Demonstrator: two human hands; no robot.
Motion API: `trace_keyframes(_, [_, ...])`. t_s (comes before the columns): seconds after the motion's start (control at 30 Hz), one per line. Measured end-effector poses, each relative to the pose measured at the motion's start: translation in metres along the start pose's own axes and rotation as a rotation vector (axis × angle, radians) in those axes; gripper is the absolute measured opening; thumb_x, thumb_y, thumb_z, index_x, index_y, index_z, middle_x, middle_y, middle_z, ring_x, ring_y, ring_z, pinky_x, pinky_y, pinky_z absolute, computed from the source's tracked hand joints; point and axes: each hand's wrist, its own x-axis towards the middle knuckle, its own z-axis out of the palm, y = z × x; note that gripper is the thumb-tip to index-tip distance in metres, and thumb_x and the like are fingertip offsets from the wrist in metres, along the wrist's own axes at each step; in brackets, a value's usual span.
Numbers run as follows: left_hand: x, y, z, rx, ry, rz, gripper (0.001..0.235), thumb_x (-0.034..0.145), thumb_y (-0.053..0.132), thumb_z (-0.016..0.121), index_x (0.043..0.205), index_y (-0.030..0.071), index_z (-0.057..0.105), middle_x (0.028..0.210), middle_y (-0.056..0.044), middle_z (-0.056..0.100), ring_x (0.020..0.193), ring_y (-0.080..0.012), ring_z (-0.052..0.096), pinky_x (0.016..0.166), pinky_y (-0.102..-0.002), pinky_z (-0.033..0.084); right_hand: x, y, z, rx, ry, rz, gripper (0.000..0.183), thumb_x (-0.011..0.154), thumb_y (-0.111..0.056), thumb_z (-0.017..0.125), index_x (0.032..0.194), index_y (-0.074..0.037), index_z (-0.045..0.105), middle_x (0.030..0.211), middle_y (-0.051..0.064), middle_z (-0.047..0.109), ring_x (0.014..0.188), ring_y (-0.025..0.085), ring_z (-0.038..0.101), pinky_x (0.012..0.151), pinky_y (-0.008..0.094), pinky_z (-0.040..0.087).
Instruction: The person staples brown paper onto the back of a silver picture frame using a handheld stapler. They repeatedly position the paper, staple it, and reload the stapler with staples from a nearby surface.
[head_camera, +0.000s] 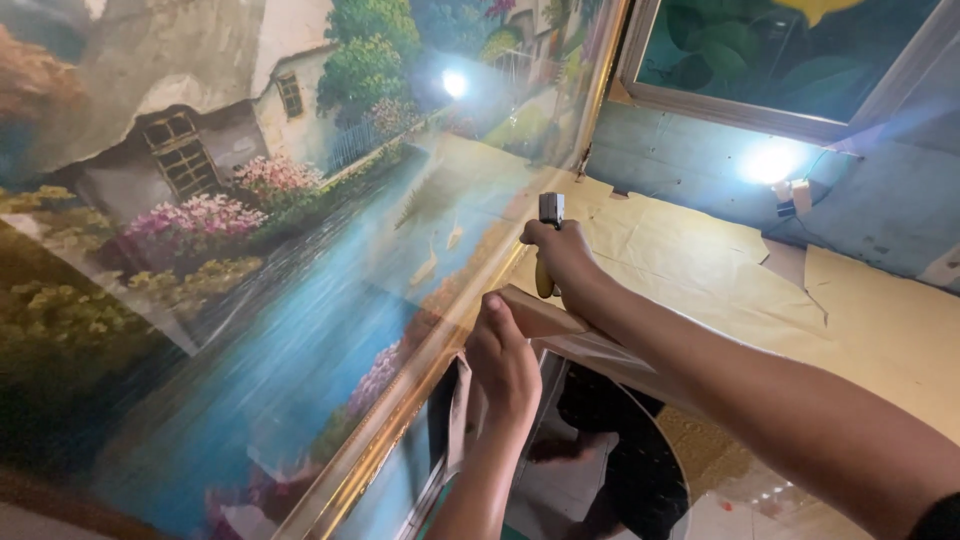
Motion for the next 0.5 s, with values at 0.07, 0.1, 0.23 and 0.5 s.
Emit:
trace_keyframes(0.07, [-0.001,-0.003,-0.001,0.032,-0.005,-0.001,0.046,0.091,0.038,0.027,0.082,0.008,0.061,0.083,-0.016,0.066,0.089,-0.0357,0.06,0.079,-0.043,0.046,-0.022,-0.007,0.005,-0.017,-0.013,-0.025,0.042,0.064,-0.03,0.058,0.094,-0.004,0.045,0.039,0.01,0.044,0.045,0.022,0.043,0.048,0.029,0.034])
trace_keyframes(0.1, [-0.001,0.003,-0.005,0.025,-0.024,-0.028,0.052,0.091,0.04,0.025,0.078,0.004,0.061,0.08,-0.018,0.065,0.088,-0.0376,0.059,0.079,-0.044,0.044,-0.049,-0.021,0.005,-0.043,-0.025,-0.025,0.051,0.064,-0.031,0.059,0.103,-0.004,0.042,0.05,0.01,0.047,0.053,0.022,0.047,0.053,0.03,0.036])
trace_keyframes(0.23, [0.012,-0.027,-0.009,-0.039,-0.037,-0.054,0.063,0.091,0.047,0.022,0.069,0.003,0.062,0.067,-0.014,0.062,0.072,-0.0271,0.057,0.076,-0.038,0.043,-0.063,-0.033,0.002,0.0,-0.101,-0.133,0.044,0.064,-0.019,0.056,0.103,0.001,0.048,0.069,0.01,0.05,0.059,0.017,0.049,0.056,0.026,0.038])
trace_keyframes(0.5, [-0.034,0.002,-0.066,-0.243,0.069,-0.065,0.057,0.091,0.042,0.028,0.054,0.006,0.051,0.054,-0.003,0.048,0.057,-0.0184,0.046,0.058,-0.031,0.042,-0.096,-0.07,-0.062,0.344,-0.891,0.259,0.037,0.069,-0.022,0.043,0.097,0.001,0.052,0.089,0.02,0.058,0.079,0.035,0.061,0.072,0.046,0.05])
